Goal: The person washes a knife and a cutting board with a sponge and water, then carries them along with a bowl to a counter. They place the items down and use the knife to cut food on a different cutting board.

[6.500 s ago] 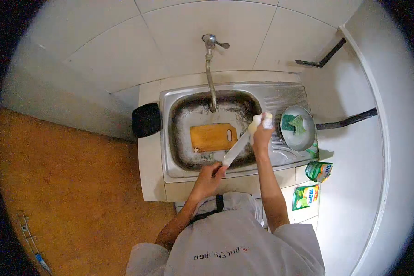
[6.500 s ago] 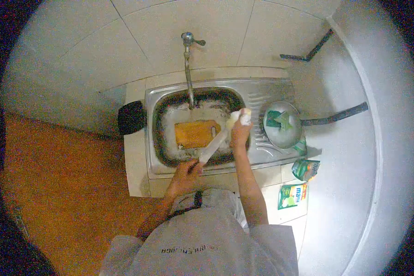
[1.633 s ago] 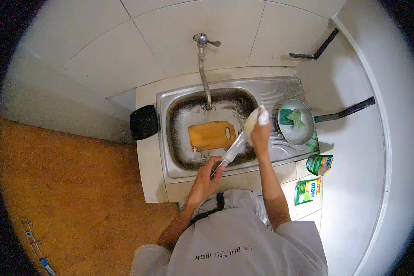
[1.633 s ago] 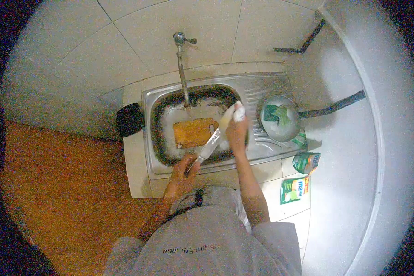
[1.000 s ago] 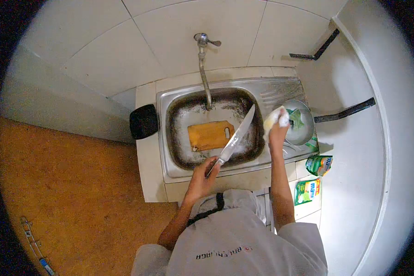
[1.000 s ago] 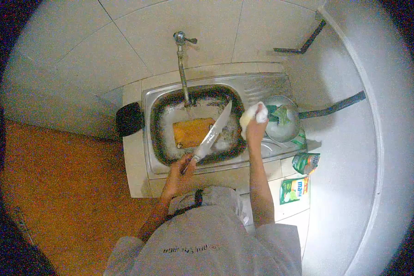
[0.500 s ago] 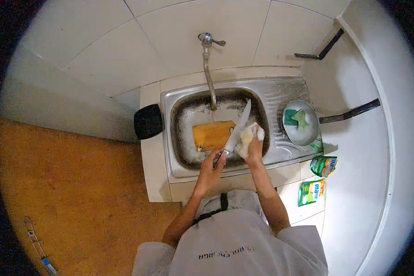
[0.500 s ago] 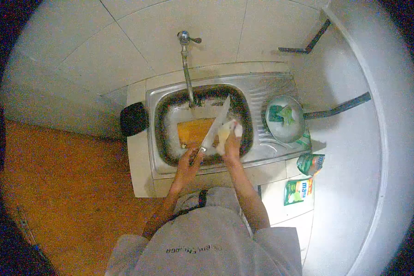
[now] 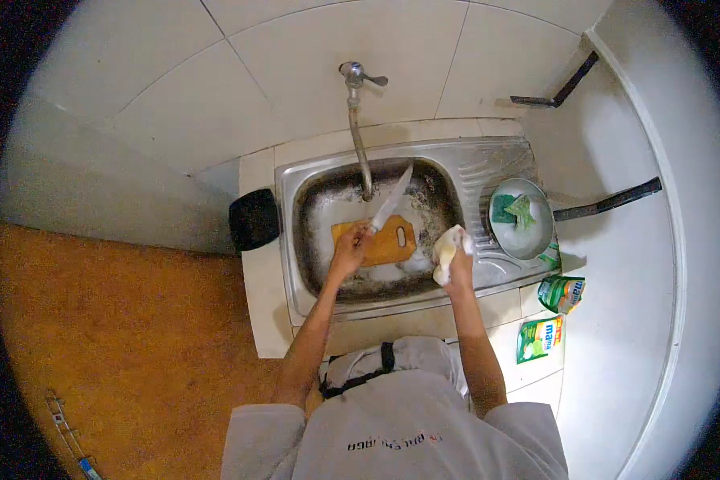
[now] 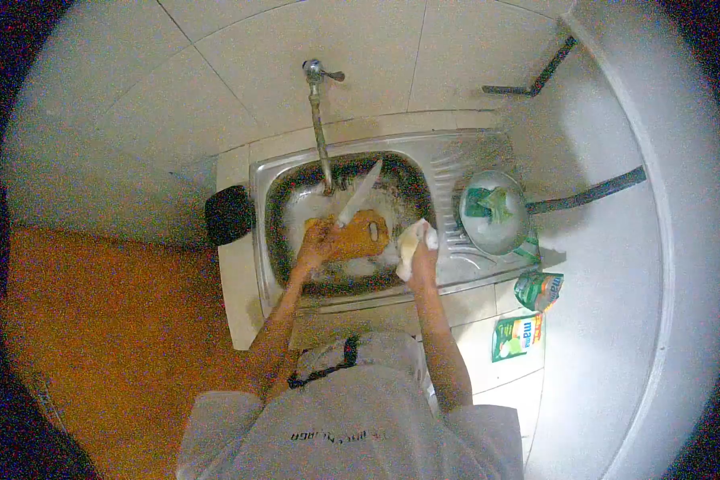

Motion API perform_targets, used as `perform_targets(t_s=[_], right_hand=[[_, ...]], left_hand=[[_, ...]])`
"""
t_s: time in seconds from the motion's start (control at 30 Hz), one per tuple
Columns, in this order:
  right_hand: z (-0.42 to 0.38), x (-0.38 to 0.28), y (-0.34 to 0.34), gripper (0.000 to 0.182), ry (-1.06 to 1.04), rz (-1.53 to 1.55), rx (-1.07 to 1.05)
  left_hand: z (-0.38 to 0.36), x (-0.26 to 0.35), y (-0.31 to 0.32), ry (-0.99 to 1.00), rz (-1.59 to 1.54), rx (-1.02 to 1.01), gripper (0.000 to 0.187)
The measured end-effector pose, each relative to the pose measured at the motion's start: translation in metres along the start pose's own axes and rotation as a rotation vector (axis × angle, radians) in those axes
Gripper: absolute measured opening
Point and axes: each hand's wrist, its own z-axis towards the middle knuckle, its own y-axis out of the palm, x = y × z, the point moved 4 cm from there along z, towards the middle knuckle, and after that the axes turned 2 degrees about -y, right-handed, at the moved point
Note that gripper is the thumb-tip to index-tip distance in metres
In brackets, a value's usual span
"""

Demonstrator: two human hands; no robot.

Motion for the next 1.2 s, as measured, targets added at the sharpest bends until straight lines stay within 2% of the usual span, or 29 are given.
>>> perform_targets(t_s=[0.07, 0.13, 0.2, 0.23, 0.27, 0.3, 0.33, 0.4, 0.43, 0.5, 0.53, 0.6, 0.63, 0.7, 0.73, 0.8, 0.87, 0.97, 1.03, 1.1, 1.13, 1.2], right_hand=[[-0.002, -0.001, -0.003, 0.037, 0.014, -0.001, 0.036], [0.001, 0.002, -0.006, 0.040, 0.063, -0.066, -0.015], [0.000, 0.000, -0.005, 0.040, 0.117, -0.103, 0.032], [-0.003, 0.000, -0.006, 0.040, 0.172, -0.141, 0.075], [0.001, 0.004, -0.009, 0.040, 0.172, -0.140, 0.078], [0.007, 0.010, -0.012, 0.039, 0.086, -0.120, 0.040], [0.010, 0.011, -0.013, 0.038, 0.001, -0.101, 0.001], [-0.003, -0.001, -0.008, 0.037, 0.076, -0.139, 0.041], [-0.008, -0.004, -0.006, 0.037, 0.151, -0.177, 0.080], [-0.004, 0.000, -0.008, 0.036, 0.142, -0.148, 0.070], [-0.002, 0.002, -0.008, 0.036, 0.135, -0.118, 0.060], [-0.001, 0.005, -0.008, 0.037, 0.120, -0.110, 0.065], [-0.001, 0.005, -0.007, 0.038, 0.104, -0.102, 0.069], [-0.001, 0.008, -0.008, 0.039, 0.104, -0.082, 0.057], [0.000, 0.011, -0.008, 0.040, 0.106, -0.063, 0.045], [0.005, 0.019, -0.012, 0.041, 0.120, -0.072, 0.032], [0.011, 0.032, -0.018, 0.042, 0.133, -0.083, 0.017], [0.016, 0.038, -0.018, 0.042, 0.023, -0.016, -0.072], [0.012, 0.039, -0.020, 0.042, 0.133, -0.105, 0.022], [0.010, 0.036, -0.017, 0.043, 0.132, -0.098, 0.042], [0.009, 0.035, -0.017, 0.044, 0.130, -0.090, 0.064], [0.010, 0.039, -0.018, 0.046, 0.123, -0.087, 0.033]], left_hand=[[0.019, -0.001, -0.002, 0.009, -0.001, -0.028, 0.028], [0.033, -0.004, -0.002, 0.018, -0.003, -0.055, 0.029], [0.043, -0.014, 0.002, -0.120, -0.093, -0.120, 0.031], [0.049, -0.017, 0.003, -0.120, -0.094, -0.123, 0.031], [0.055, -0.019, 0.006, -0.112, -0.110, -0.160, 0.032], [0.061, -0.026, 0.010, -0.104, -0.126, -0.197, 0.034], [0.070, -0.053, 0.018, -0.105, -0.126, -0.199, 0.034], [0.086, -0.109, 0.038, 0.005, -0.288, -0.241, 0.034], [0.085, -0.087, 0.032, 0.005, -0.290, -0.241, 0.034], [0.079, -0.031, 0.016, -0.237, -0.136, -0.249, 0.034], [0.082, -0.033, 0.018, -0.237, -0.136, -0.249, 0.034], [0.086, -0.027, 0.015, -0.091, 0.043, -0.154, 0.039], [0.085, -0.027, 0.015, -0.091, 0.043, -0.154, 0.039], [0.081, -0.029, 0.011, -0.101, 0.306, -0.051, 0.041], [0.077, -0.029, 0.010, -0.102, 0.309, -0.051, 0.041], [0.071, -0.025, 0.008, 0.030, 0.127, -0.061, 0.041], [0.063, -0.002, -0.002, -0.011, 0.184, -0.048, 0.040], [0.058, 0.009, -0.010, -0.060, 0.239, -0.052, 0.038], [0.055, 0.003, -0.010, -0.072, 0.238, -0.071, 0.037], [0.050, 0.011, -0.015, 0.140, 0.112, 0.061, 0.036], [0.051, 0.013, -0.017, 0.140, 0.112, 0.061, 0.036], [0.051, 0.003, -0.016, -0.198, 0.062, -0.135, 0.036]])
